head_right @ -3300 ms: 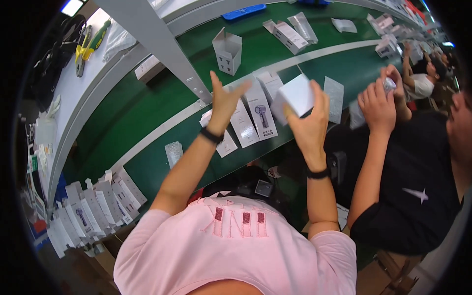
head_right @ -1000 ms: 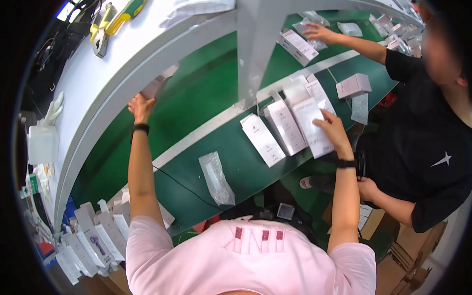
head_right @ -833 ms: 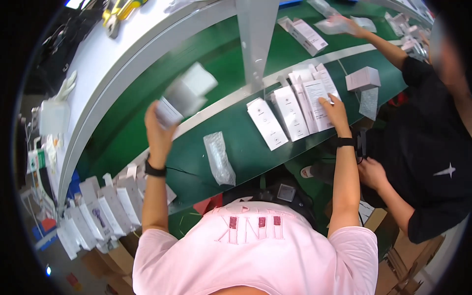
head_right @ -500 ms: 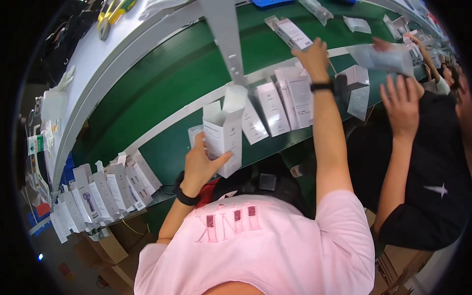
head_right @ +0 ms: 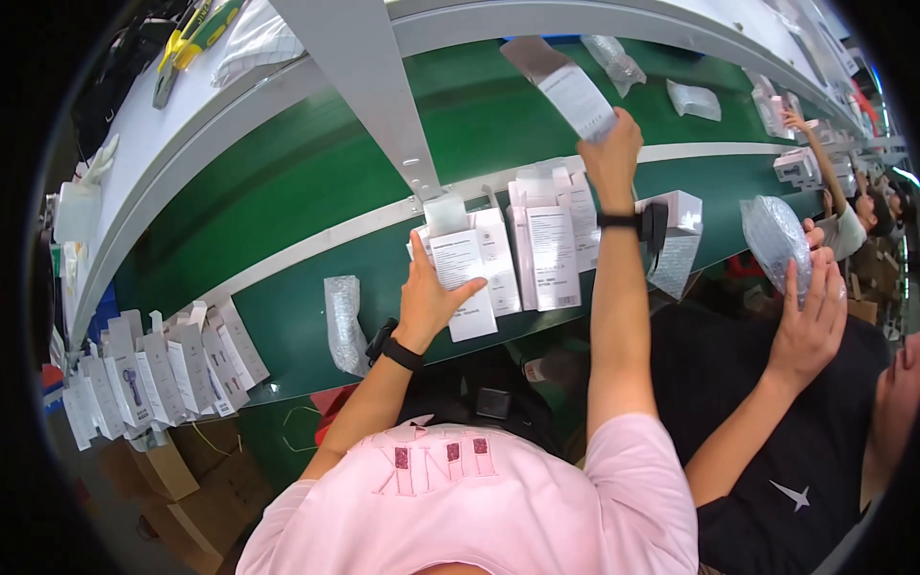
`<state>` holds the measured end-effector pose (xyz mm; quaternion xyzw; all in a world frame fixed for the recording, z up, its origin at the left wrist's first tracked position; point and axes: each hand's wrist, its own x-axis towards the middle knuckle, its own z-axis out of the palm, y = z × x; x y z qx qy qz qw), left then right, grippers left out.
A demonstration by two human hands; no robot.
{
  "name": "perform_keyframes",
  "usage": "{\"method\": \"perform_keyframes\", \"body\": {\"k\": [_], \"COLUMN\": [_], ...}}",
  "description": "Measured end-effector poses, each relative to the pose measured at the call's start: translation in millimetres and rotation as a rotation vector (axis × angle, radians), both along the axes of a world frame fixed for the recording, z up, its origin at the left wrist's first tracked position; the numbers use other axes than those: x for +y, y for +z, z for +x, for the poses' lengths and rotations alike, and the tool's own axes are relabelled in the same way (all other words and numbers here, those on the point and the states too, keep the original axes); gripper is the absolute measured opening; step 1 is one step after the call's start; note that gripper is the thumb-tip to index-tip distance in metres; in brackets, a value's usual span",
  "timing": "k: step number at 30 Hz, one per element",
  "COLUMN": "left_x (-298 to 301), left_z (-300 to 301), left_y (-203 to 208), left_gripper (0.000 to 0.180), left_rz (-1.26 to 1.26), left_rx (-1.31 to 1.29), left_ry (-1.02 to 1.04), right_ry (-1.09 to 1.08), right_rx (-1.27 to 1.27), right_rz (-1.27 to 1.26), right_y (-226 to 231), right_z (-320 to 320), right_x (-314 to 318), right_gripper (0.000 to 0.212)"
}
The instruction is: Packaging digital thermometers into individual cardboard boxes on a factory assembly line.
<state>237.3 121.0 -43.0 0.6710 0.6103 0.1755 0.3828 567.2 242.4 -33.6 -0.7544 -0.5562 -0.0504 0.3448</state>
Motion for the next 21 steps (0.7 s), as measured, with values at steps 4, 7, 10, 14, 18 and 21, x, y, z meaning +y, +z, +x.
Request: {"method": "perform_keyframes", "body": {"k": [4,7,10,14,18,21], "left_x": [-10,-18,-31,-58,-72,-65], "left_z": [-19,-39,-66,-115,-190,-199], "left_y": [-10,27,70,74,6,-33], "left_gripper": [0.129,0.126,0.120,0.113,0.119,0.125], "left_rz": [0.067,0.069,0.009,0.218,0.269,0.193], "left_rx": [-0.018,-0.057,-0.115,-0.153,0.201,0.295], "left_ry": [0.016,-0.039,-0.074,-0.085,0.205,0.308], "right_ry": [0.042,0.174,0.232,0.311,0.352,0.299], "right_rx": [0.313,0.392,0.450,0.500,0.455,0.204], "right_rz": [0.087,0.213,0.208,0.089,-0.368,-0.554], "right_y": [61,74,80,86,122,117], "right_z": [-72,-112,-142,-190,-252,-285], "right_x": [-102,-155,-188,-213,-213,-207], "right_gripper": [0.072,0.077,0.081,0.082,0.075,0.066]}}
